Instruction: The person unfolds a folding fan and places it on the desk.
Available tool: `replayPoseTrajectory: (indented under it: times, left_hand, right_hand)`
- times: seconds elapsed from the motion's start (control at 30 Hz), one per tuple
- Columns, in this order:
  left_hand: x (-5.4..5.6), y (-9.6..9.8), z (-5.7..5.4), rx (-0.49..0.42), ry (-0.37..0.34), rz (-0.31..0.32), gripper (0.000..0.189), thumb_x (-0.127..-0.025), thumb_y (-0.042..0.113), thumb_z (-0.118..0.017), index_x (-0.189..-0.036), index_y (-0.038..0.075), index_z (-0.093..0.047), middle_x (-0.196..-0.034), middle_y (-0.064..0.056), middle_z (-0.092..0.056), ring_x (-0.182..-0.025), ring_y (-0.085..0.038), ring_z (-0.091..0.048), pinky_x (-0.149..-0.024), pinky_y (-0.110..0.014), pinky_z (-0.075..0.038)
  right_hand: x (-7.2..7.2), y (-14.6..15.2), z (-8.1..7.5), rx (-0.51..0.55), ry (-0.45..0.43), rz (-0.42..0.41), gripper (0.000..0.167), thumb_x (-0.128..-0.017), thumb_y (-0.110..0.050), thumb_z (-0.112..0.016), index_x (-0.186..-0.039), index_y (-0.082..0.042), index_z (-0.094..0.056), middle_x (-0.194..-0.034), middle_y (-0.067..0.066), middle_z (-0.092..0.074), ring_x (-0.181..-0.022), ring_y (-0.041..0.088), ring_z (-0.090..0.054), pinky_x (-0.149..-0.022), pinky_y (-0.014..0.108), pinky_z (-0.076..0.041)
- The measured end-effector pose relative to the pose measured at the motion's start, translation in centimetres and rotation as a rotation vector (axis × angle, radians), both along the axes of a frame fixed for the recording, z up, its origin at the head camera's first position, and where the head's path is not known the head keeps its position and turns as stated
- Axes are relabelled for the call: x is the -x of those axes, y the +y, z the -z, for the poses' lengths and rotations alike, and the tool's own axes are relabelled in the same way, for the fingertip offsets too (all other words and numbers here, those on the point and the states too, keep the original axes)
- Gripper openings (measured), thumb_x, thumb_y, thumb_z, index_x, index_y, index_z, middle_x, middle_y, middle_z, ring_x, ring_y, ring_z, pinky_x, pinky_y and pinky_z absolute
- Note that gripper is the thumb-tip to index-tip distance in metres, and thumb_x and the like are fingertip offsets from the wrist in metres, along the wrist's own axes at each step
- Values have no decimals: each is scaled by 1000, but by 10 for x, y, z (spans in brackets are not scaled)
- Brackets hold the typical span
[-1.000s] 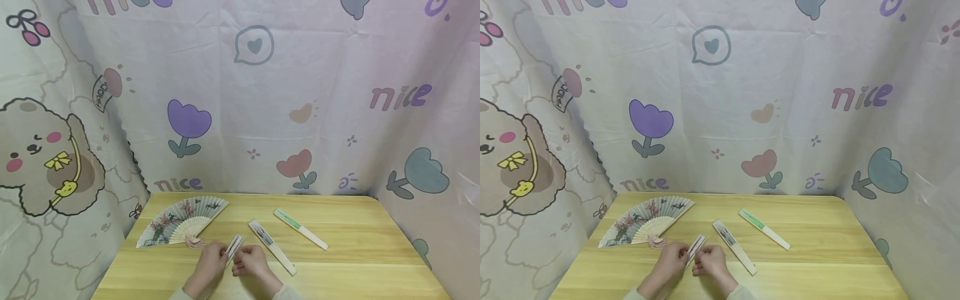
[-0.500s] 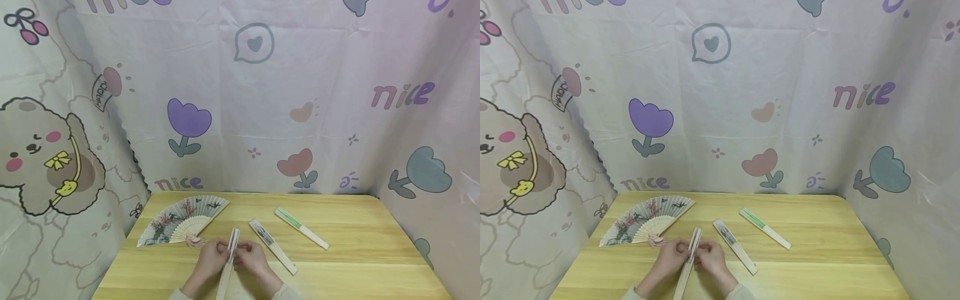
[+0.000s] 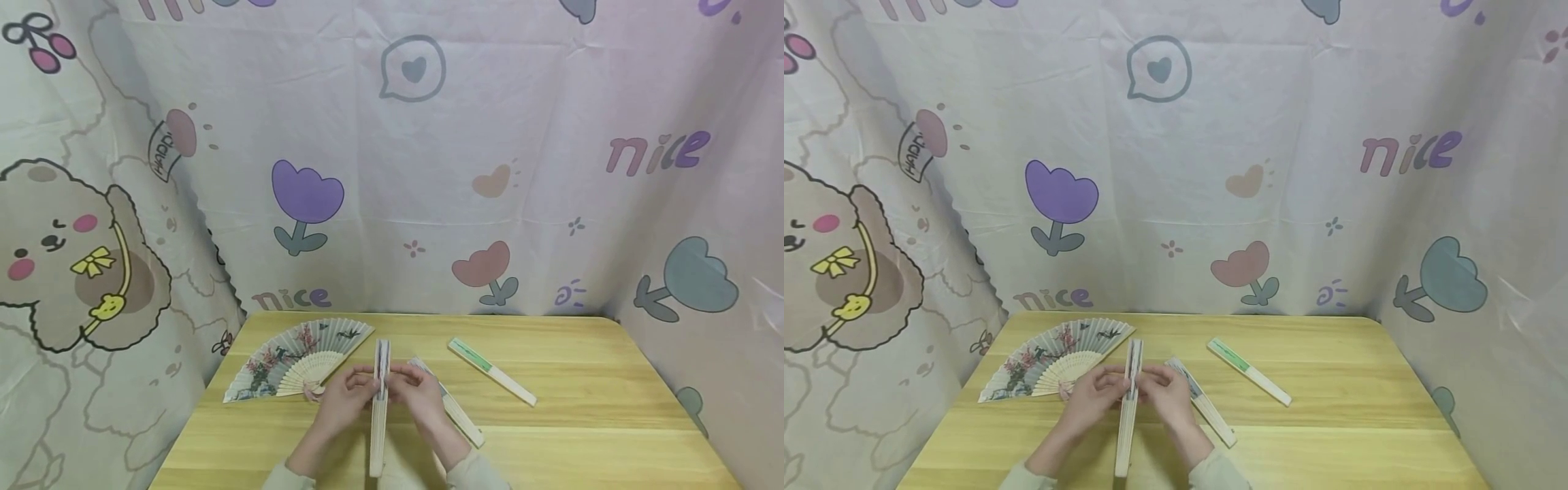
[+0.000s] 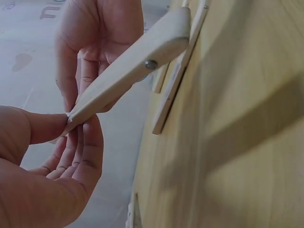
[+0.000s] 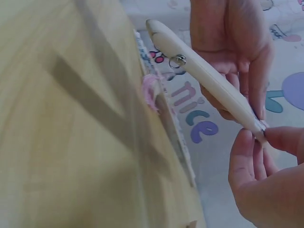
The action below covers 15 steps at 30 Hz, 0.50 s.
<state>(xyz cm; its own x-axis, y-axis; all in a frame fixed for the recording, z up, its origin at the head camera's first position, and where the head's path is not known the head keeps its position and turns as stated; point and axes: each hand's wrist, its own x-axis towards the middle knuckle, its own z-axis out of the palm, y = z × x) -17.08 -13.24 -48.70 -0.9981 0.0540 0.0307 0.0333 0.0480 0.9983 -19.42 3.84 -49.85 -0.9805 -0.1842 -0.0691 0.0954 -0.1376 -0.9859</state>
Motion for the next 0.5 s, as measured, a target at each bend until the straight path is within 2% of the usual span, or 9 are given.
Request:
replayPoseTrajectory:
  times: [0.23,0.33,0.5]
  left_hand:
    - [0,-4,-7,-65,-17,-17,41,-100,4,-70,-135,-14,-57,-108,-27,-74,-82,-9,-75,-78,-28,-68]
    - [-1,-5,-8,-70,-26,-23,43,-101,6,-69,-138,-13,-57,-111,-25,-74,-86,-9,-76,-83,-31,-68]
    - [-1,-6,-9,-69,-14,-57,39,-103,9,-68,-135,-12,-61,-108,-20,-76,-88,-9,-75,-83,-29,-67]
  right_hand:
    - [7,0,-11,14,42,-69,40,-100,-14,-72,-127,14,-65,-106,14,-76,-80,12,-72,-77,25,-66]
    - [10,-2,-15,11,48,-78,39,-100,-14,-72,-126,14,-66,-103,13,-77,-79,12,-71,-76,26,-66]
    - [11,-5,-21,7,49,-67,37,-99,-13,-73,-124,13,-67,-101,10,-77,-79,11,-70,-75,26,-66]
